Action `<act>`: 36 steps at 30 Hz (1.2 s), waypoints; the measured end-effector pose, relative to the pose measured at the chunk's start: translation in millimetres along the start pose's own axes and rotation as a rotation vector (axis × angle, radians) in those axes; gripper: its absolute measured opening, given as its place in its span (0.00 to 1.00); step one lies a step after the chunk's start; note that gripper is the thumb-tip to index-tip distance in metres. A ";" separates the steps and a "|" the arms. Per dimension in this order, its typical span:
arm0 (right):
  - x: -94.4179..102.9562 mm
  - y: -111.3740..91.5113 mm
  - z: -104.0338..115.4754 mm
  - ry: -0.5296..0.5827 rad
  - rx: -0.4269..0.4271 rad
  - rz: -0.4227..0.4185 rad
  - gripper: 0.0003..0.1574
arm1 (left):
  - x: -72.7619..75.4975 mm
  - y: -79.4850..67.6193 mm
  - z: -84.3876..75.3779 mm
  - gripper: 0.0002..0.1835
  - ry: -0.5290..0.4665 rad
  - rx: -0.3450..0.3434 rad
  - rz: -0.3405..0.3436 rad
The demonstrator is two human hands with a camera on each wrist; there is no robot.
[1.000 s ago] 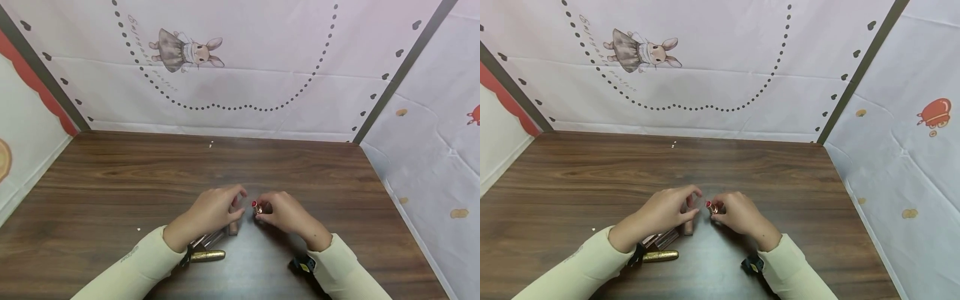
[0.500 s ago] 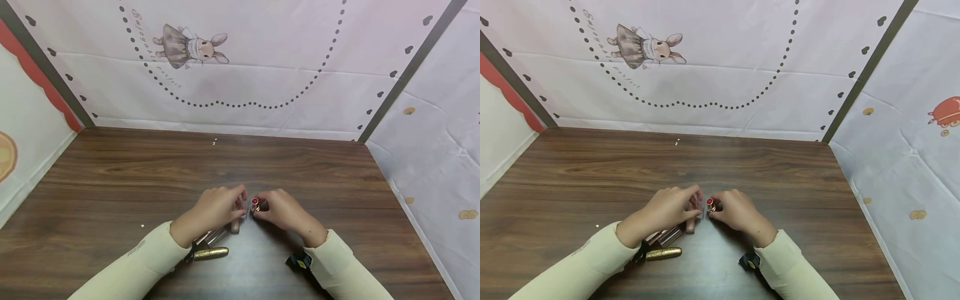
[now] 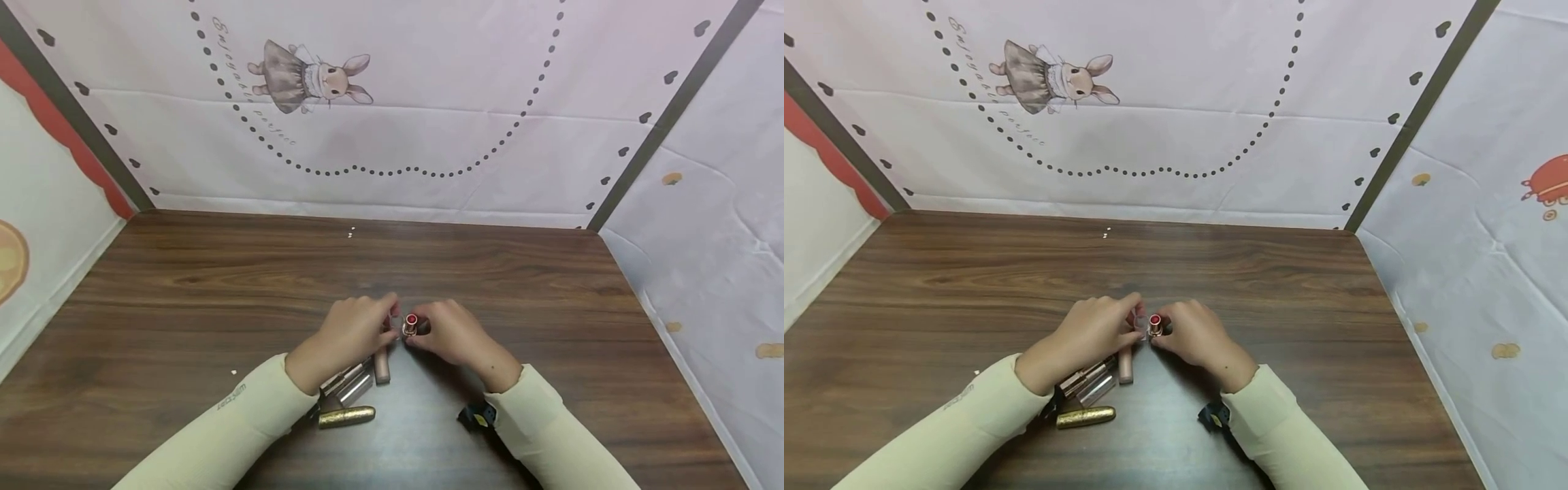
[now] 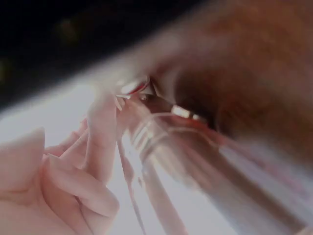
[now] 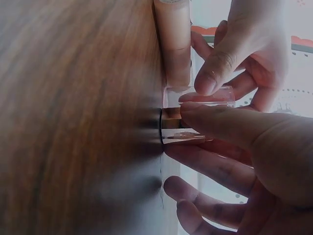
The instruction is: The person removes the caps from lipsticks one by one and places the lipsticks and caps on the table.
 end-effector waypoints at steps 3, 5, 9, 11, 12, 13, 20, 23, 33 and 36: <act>0.9 2.5 2.0 -0.004 -0.008 -0.003 0.10 | 2.3 1.3 1.8 0.15 -0.002 0.000 -0.003; 1.7 3.7 3.0 -0.005 -0.013 -0.011 0.10 | 3.7 1.9 2.7 0.15 -0.010 0.001 -0.004; 2.4 6.2 5.3 -0.013 -0.009 -0.027 0.10 | 6.2 1.8 5.0 0.16 -0.021 0.003 0.004; 2.2 7.4 6.8 -0.020 -0.005 -0.031 0.11 | 7.8 0.7 6.7 0.18 -0.022 0.006 0.012; 2.0 7.9 7.6 -0.025 -0.005 -0.031 0.11 | 9.1 -0.2 7.7 0.19 -0.023 0.009 0.013; 1.8 8.3 8.5 -0.029 -0.004 -0.030 0.11 | 10.7 -1.5 9.0 0.21 -0.020 0.014 0.016; 6.0 3.6 15.4 -0.035 -0.022 -0.002 0.36 | 27.5 -19.5 16.7 0.29 0.043 0.068 0.015; 15.8 -5.5 23.2 -0.043 -0.036 -0.022 0.32 | 29.8 -29.9 14.3 0.28 0.077 0.042 0.013; 30.9 -44.1 50.3 -0.040 0.112 -0.013 0.31 | 17.0 -52.2 -5.3 0.39 0.159 -0.075 0.035; 28.0 -47.3 53.9 -0.047 0.124 -0.004 0.31 | 13.2 -54.5 -7.1 0.42 0.166 -0.082 0.042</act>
Point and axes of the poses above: each hand's wrist, its own y-axis towards the middle knuckle, its own x-axis out of the back of the hand, z = x × y, the point moved 1 cm from there along y, towards the middle knuckle, and after that the axes turned 11 degrees about y, right-handed, at the moved point
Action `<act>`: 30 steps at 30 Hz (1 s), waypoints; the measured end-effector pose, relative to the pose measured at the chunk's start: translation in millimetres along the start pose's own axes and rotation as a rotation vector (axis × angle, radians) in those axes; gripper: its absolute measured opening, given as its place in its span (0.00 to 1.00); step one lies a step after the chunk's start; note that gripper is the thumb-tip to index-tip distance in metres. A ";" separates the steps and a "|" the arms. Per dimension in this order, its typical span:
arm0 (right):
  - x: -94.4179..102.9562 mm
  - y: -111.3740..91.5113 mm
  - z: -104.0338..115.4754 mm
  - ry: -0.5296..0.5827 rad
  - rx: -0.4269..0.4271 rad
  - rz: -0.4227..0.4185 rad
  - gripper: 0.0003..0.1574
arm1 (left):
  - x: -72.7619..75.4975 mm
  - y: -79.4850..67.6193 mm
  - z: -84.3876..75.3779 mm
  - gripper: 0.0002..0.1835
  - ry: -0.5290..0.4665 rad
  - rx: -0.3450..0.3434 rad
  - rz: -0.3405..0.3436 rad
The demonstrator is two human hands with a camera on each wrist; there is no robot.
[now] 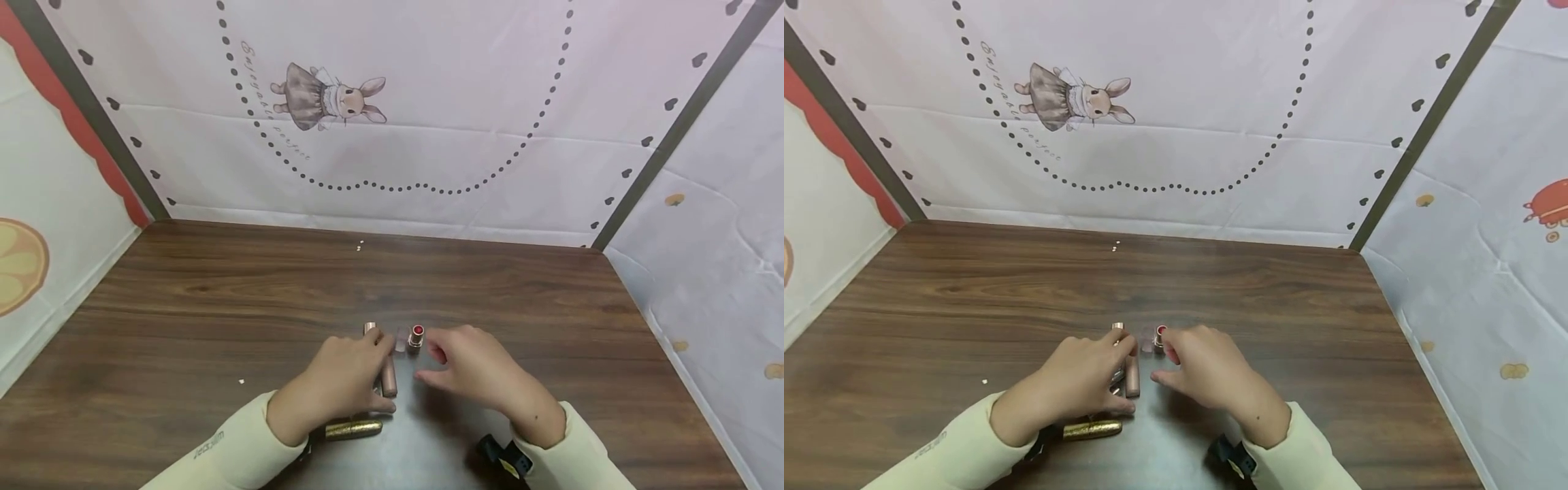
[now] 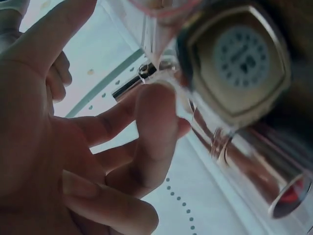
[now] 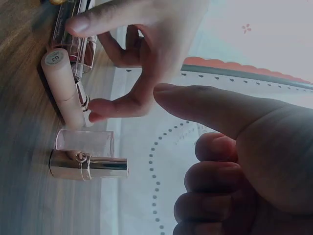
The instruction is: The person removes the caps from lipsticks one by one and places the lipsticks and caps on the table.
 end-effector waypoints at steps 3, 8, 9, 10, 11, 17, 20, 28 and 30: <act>-2.2 -1.5 0.9 -0.001 -0.018 0.010 0.31 | -3.4 -0.3 -2.3 0.44 -0.002 -0.003 0.013; -4.7 -1.0 2.6 -0.008 -0.019 0.030 0.30 | -8.6 -1.1 -3.0 0.37 0.002 0.001 -0.016; -4.9 -0.5 2.7 -0.014 -0.015 0.030 0.30 | -9.5 -0.7 -2.9 0.34 0.007 0.003 -0.031; -4.8 -0.1 2.6 -0.020 -0.015 0.030 0.29 | -9.7 -0.2 -2.9 0.33 0.012 0.005 -0.044; -4.5 0.2 2.6 -0.025 -0.014 0.029 0.29 | -9.3 0.5 -3.0 0.32 0.015 0.007 -0.056; -0.8 -0.1 1.3 -0.029 -0.015 0.018 0.28 | -3.6 4.1 -3.4 0.29 0.029 0.012 -0.099; 1.5 -0.4 0.4 -0.029 0.006 0.001 0.24 | 1.4 4.3 -3.4 0.29 0.025 0.030 -0.121; 2.9 4.5 0.2 0.001 0.025 -0.056 0.07 | 26.5 -0.2 -0.5 0.34 -0.087 0.102 -0.188; 3.3 5.2 0.7 0.039 0.012 -0.079 0.05 | 32.4 -1.5 0.1 0.37 -0.104 0.110 -0.224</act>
Point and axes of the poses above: each hand's wrist, its own y-axis towards the middle knuckle, its own x-axis out of the back of the hand, z = x × y, the point moved 1 cm from there along y, towards the middle knuckle, and after that the axes turned 11 degrees about y, right-handed, at the moved point
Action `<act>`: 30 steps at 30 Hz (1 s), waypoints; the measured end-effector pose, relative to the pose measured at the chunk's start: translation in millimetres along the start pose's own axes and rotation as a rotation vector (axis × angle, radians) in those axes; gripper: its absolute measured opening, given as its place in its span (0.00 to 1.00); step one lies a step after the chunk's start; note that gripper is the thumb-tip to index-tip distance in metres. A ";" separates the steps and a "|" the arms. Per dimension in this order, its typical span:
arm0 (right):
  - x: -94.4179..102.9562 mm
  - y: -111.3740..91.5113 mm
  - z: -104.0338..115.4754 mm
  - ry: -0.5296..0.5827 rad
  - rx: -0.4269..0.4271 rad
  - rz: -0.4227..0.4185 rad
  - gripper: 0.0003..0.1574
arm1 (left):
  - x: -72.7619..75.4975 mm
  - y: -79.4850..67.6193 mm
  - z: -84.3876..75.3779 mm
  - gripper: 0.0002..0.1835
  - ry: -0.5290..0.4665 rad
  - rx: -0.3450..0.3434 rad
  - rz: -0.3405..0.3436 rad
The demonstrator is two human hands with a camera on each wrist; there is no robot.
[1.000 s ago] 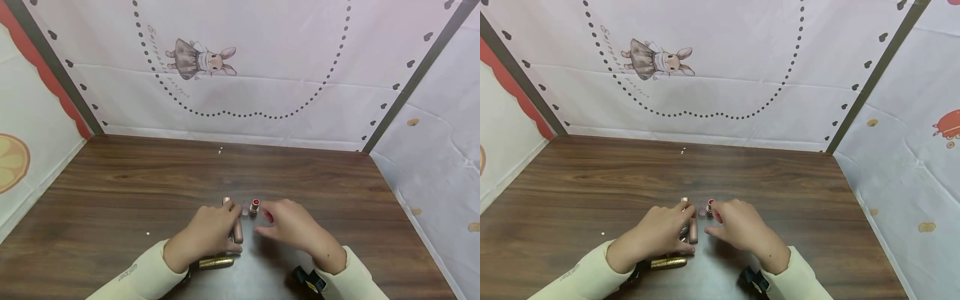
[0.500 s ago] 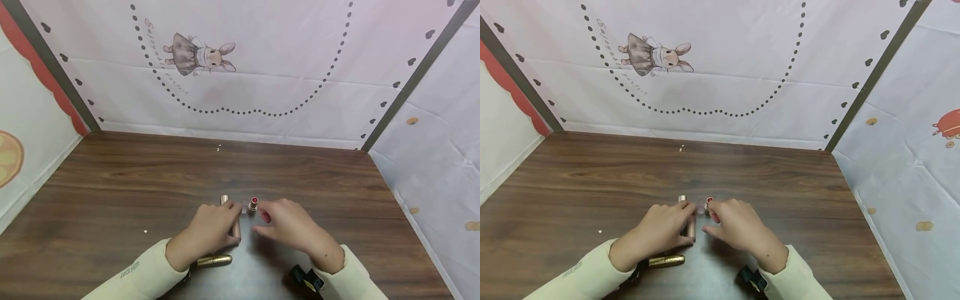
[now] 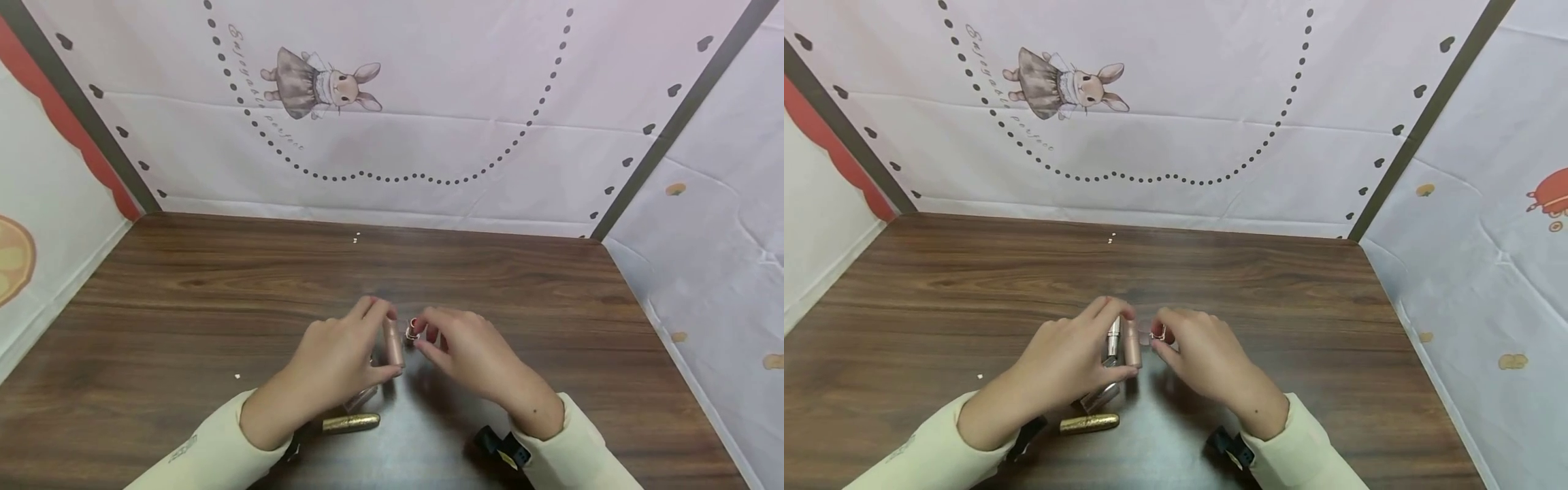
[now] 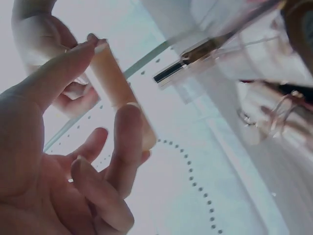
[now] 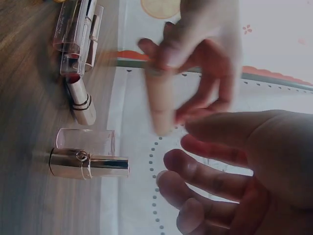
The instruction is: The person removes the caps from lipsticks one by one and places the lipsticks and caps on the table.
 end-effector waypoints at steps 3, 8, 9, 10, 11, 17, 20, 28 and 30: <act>0.6 1.0 1.1 0.061 -0.016 -0.034 0.06 | 7.4 -1.1 -1.0 0.41 -0.030 0.004 -0.049; 1.9 1.2 1.5 0.082 0.052 -0.100 0.15 | 15.5 -4.4 -5.5 0.43 -0.103 -0.022 -0.095; 2.0 1.2 1.6 0.079 0.075 -0.109 0.18 | 16.9 -5.1 -6.2 0.42 -0.118 -0.028 -0.102; 1.8 1.3 1.7 0.076 0.103 -0.116 0.22 | 18.2 -5.6 -6.8 0.42 -0.134 -0.033 -0.108; 1.5 1.4 1.6 0.077 0.129 -0.118 0.25 | 19.4 -6.0 -7.0 0.43 -0.146 -0.037 -0.115; -2.0 1.3 -0.7 0.096 0.288 -0.117 0.31 | 24.6 -6.9 -6.0 0.41 -0.270 -0.020 -0.065; -2.9 0.9 -2.1 0.091 0.345 -0.125 0.30 | 26.6 -7.2 -4.5 0.39 -0.349 0.011 0.008; -4.5 2.5 -5.0 0.017 0.413 -0.132 0.24 | 28.1 -6.2 -2.2 0.37 -0.412 0.032 0.087; -4.9 2.5 -5.9 0.001 0.429 -0.122 0.23 | 27.5 -6.2 -2.1 0.36 -0.412 0.039 0.112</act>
Point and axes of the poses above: each hand's wrist, its own y-axis towards the middle knuckle, its own x-axis out of the back of the hand, z = x × y, the point moved 1 cm from there along y, towards the middle knuckle, and after that the axes turned 11 degrees about y, right-handed, at the moved point
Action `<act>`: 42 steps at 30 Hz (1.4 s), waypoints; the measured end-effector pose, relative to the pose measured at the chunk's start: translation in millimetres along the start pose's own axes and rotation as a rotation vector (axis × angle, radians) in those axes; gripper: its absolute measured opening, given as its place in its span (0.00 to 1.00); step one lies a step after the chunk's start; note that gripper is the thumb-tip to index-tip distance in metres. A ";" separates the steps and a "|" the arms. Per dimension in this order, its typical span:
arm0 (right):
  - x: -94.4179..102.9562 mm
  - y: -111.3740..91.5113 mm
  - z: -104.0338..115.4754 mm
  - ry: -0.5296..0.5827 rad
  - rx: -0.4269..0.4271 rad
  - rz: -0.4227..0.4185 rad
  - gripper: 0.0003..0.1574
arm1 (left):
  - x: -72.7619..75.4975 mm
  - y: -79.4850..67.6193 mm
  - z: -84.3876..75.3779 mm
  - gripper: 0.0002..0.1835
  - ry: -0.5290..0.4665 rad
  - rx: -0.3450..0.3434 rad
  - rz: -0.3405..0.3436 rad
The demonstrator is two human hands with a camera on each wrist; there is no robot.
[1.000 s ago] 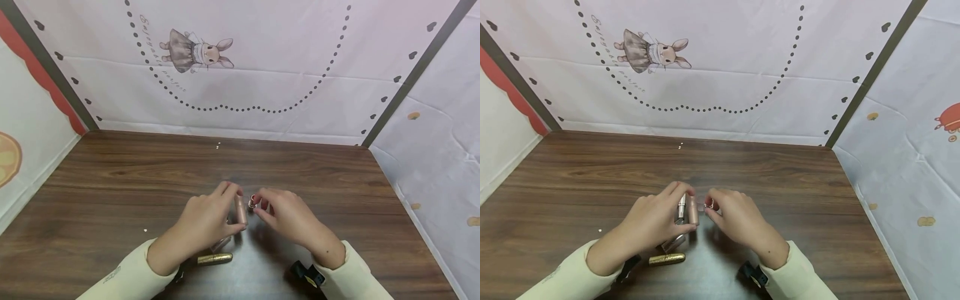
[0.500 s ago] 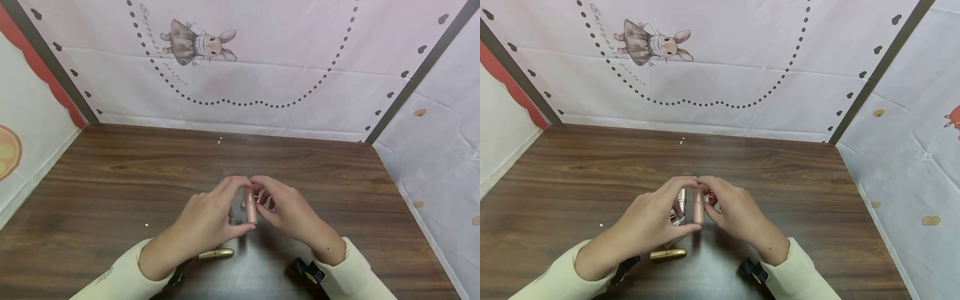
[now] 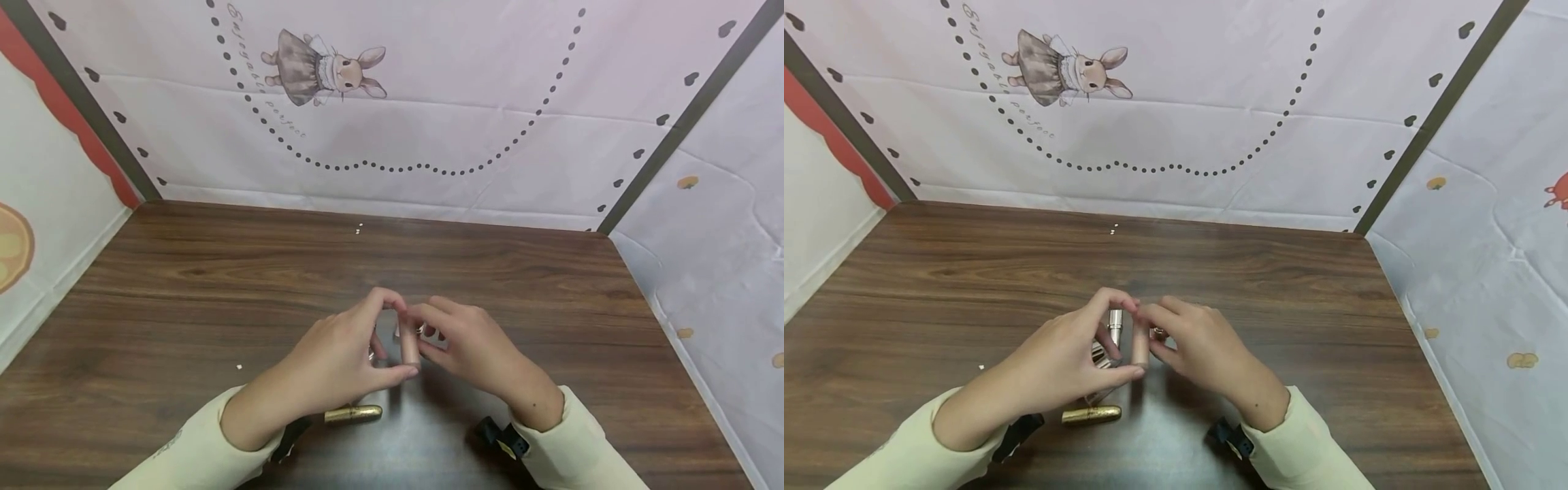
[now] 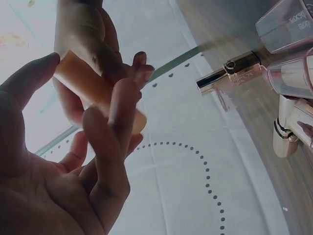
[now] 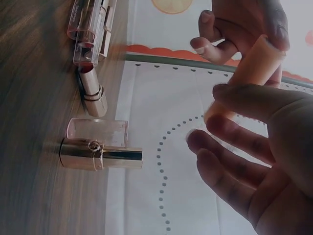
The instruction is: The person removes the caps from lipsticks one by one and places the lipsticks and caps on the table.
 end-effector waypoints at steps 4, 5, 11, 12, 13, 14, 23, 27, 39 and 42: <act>-0.6 0.3 -1.0 -0.031 0.033 0.025 0.17 | 0.0 -0.1 0.5 0.34 0.012 0.022 0.043; -0.8 0.7 -1.2 -0.032 0.038 0.029 0.16 | 0.2 0.1 0.7 0.35 0.019 0.025 0.049; -1.3 1.6 -2.3 0.026 0.046 0.037 0.12 | 0.8 2.4 4.3 0.38 0.095 0.011 0.035; -1.3 1.1 -2.5 0.037 0.046 0.034 0.12 | 0.2 3.2 5.3 0.37 0.104 0.005 0.027; -1.1 0.7 -2.6 0.046 0.044 0.033 0.13 | -0.6 4.3 6.5 0.36 0.114 0.000 0.019; -0.7 0.5 -2.4 0.058 0.040 0.034 0.13 | -1.5 5.5 7.9 0.35 0.120 -0.010 0.009; -1.2 0.9 0.9 0.196 0.009 0.037 0.13 | -6.7 11.7 15.9 0.22 0.154 -0.036 -0.017; -3.5 1.8 0.8 0.266 0.007 0.027 0.13 | -7.2 11.6 17.1 0.15 0.172 -0.056 -0.048; 6.8 1.0 1.8 0.359 -0.129 -0.093 0.16 | 11.5 4.4 18.5 0.12 0.199 -0.057 -0.136; 8.5 0.8 2.3 0.349 -0.166 -0.101 0.15 | 15.1 2.9 18.7 0.12 0.163 -0.054 -0.178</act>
Point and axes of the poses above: each hand's wrist, its own y-axis towards the middle knuckle, its own x-axis out of the back of the hand, z = x × y, the point moved 1 cm from there along y, towards the middle knuckle, and after that the axes turned 11 degrees about y, right-handed, at the moved point
